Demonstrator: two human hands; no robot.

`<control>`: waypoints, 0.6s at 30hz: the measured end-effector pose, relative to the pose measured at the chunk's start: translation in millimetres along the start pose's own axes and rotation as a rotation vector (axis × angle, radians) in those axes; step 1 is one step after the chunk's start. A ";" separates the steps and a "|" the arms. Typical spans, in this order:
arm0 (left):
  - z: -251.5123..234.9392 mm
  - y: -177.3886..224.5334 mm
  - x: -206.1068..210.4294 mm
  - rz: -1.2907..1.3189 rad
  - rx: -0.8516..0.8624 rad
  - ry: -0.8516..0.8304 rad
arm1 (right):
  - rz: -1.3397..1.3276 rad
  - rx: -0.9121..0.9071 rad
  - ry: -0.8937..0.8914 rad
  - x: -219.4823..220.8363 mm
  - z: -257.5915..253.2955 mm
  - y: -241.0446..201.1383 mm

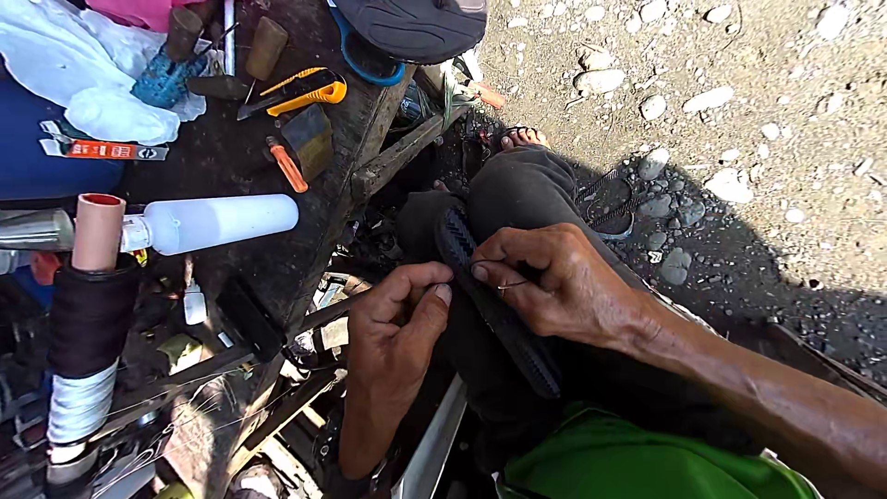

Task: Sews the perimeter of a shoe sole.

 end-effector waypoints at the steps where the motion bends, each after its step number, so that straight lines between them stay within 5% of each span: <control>1: 1.1 -0.8 -1.5 -0.017 0.005 -0.027 | 0.002 0.007 -0.006 -1.6 -0.5 0.1; 5: 11.2 -10.9 -11.5 -0.192 0.052 -0.068 | -0.022 0.049 -0.048 -7.4 -3.1 -1.7; 7: 16.4 -20.8 -11.9 -0.064 0.118 -0.038 | -0.059 0.057 -0.059 -8.5 -4.8 -1.9; 11: 20.1 -27.8 0.6 0.914 0.184 0.005 | -0.083 0.091 -0.077 -9.4 -6.3 -2.6; 13: 22.1 -22.8 7.6 1.134 0.136 0.113 | -0.093 0.114 -0.090 -8.6 -1.9 -1.7; 18: 17.6 -18.0 17.8 0.269 0.052 0.244 | -0.089 0.047 -0.058 -9.0 -7.1 -1.2</control>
Point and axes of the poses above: each hand's wrist, its own z-axis away from the middle knuckle, its own x-axis out of the palm, y = z × x, the point moved 1 cm from there along -z, towards the middle knuckle, and after that the axes turned 6 degrees about -z, right-handed, at the moved point
